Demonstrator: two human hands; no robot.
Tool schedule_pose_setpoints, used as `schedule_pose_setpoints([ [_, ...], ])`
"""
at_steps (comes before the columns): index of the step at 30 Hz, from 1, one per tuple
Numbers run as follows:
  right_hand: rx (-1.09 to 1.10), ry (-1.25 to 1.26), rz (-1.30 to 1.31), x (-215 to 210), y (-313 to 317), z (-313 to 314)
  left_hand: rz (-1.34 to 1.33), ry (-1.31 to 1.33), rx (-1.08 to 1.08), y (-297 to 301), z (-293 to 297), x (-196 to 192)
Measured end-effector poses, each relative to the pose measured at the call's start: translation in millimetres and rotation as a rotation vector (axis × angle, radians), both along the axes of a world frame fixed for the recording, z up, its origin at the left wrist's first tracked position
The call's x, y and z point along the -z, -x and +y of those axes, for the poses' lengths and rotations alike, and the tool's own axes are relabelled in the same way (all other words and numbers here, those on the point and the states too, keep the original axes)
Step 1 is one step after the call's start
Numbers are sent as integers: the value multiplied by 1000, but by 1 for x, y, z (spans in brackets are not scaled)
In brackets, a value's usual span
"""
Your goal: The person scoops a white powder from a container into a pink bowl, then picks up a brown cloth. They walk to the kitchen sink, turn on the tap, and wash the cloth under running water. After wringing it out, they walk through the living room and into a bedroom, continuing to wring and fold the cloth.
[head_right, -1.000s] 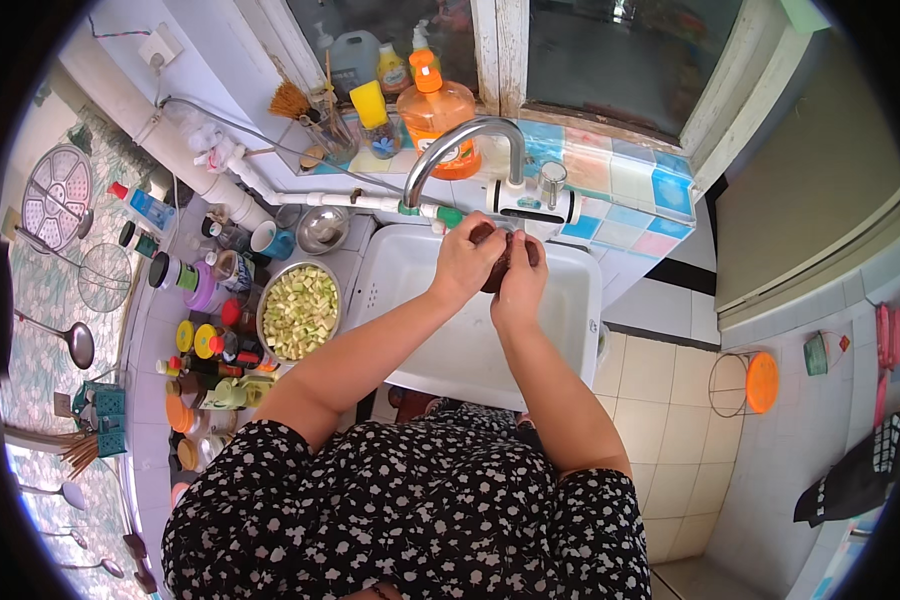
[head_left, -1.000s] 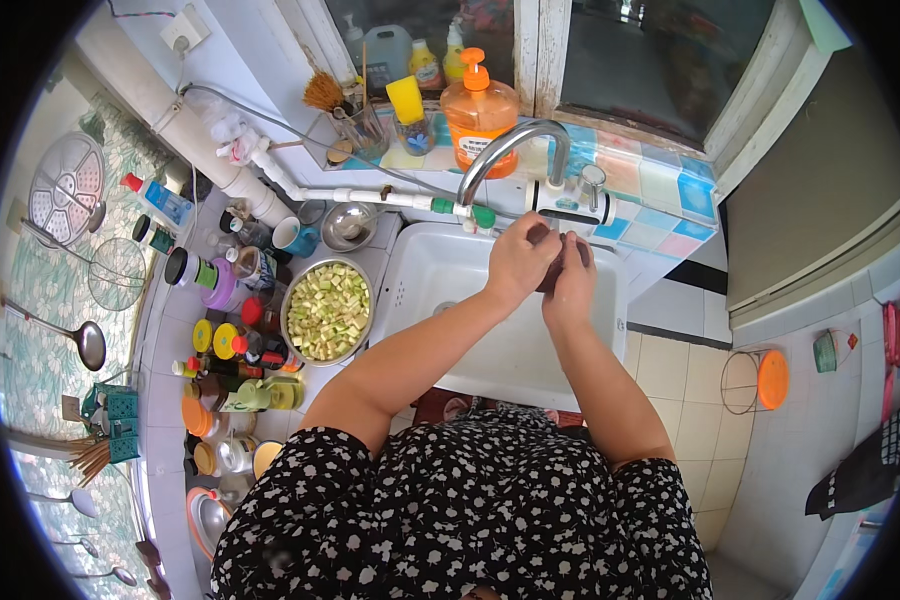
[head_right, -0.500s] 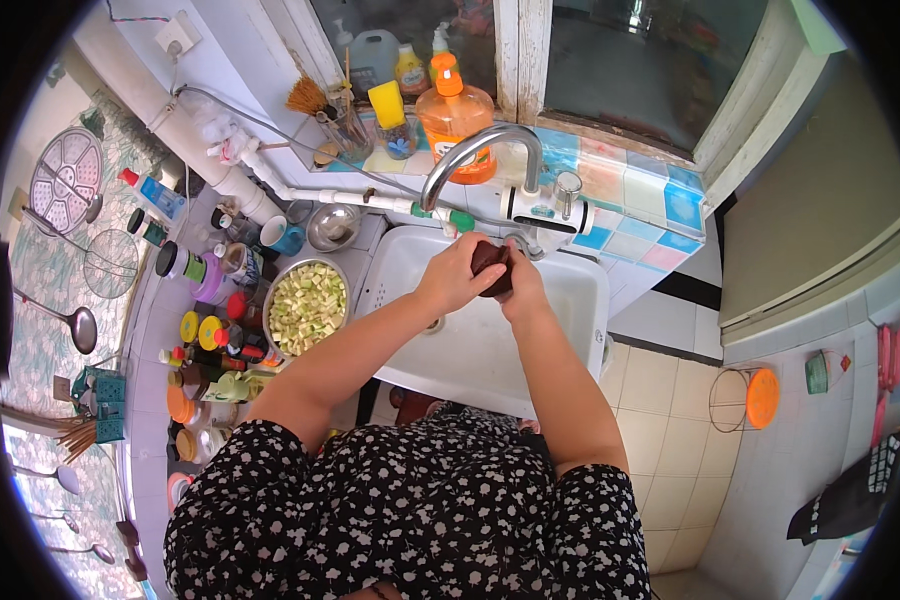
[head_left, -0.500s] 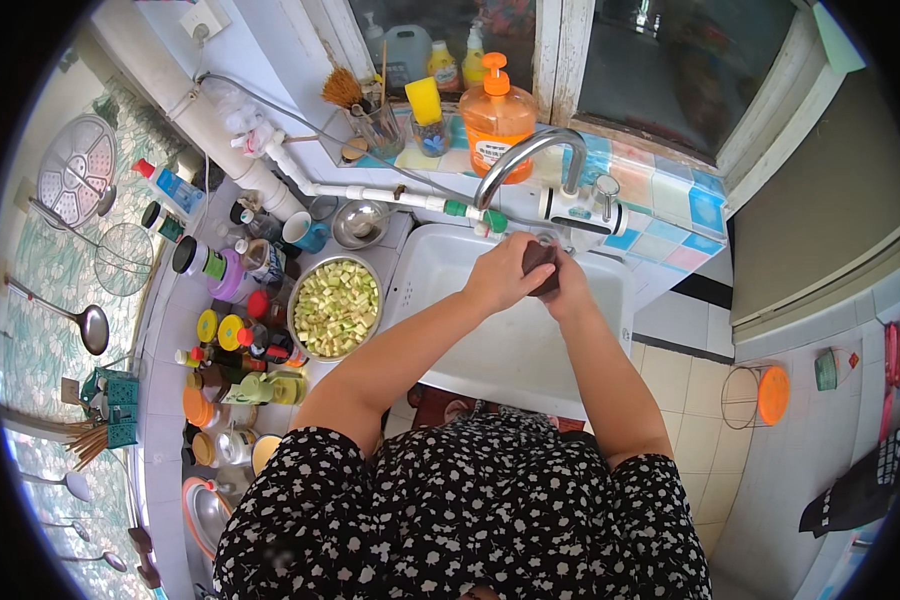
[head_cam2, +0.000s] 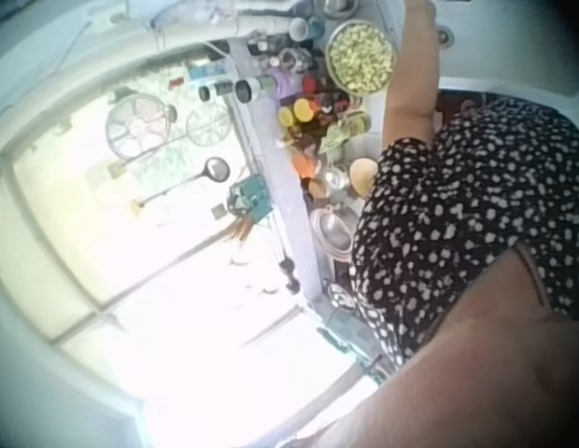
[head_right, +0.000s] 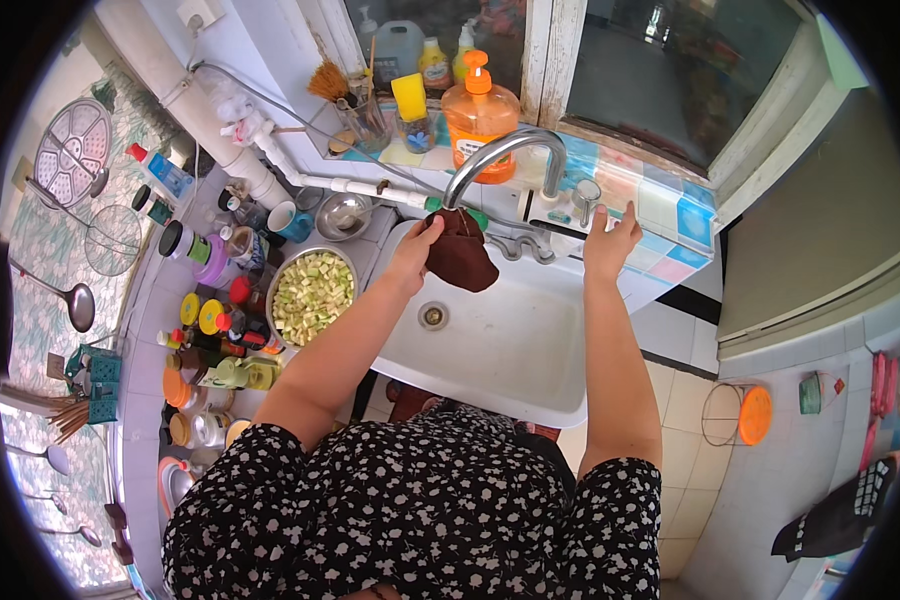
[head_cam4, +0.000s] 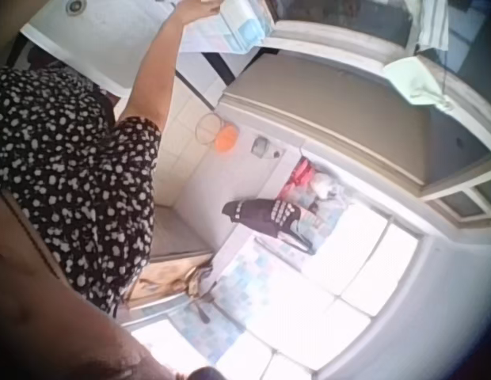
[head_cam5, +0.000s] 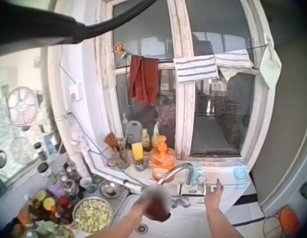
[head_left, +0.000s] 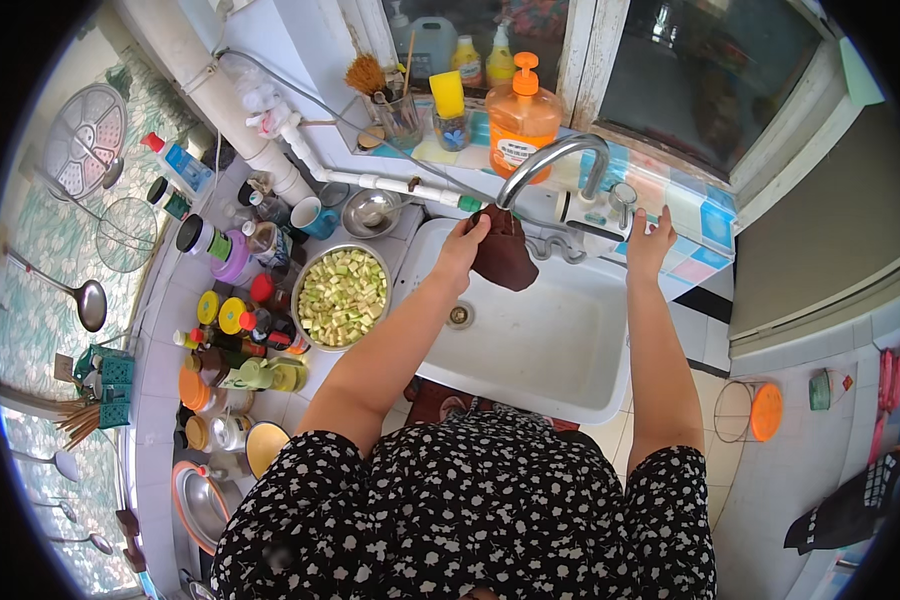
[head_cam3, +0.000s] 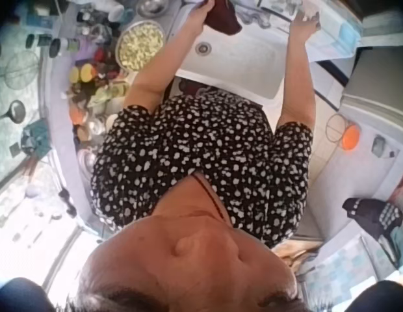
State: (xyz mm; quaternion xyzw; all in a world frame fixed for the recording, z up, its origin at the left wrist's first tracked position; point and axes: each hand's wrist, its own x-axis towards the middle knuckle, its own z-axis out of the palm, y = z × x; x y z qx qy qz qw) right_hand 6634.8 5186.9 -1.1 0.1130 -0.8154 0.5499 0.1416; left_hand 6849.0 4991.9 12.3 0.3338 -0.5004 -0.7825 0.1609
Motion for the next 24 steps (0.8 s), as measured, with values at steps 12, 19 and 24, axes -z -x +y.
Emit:
schedule_pose_setpoints([
  [12, -255, -707, 158, -39, -2, 7, 201, -169, -30, -2, 4, -22],
  [19, -200, -716, 109, -37, 25, 18, 168, -220, 12, -4, 4, -17],
  [24, -21, -665, 105, -24, 38, 12, 239, -300, 56, -6, 14, -36],
])
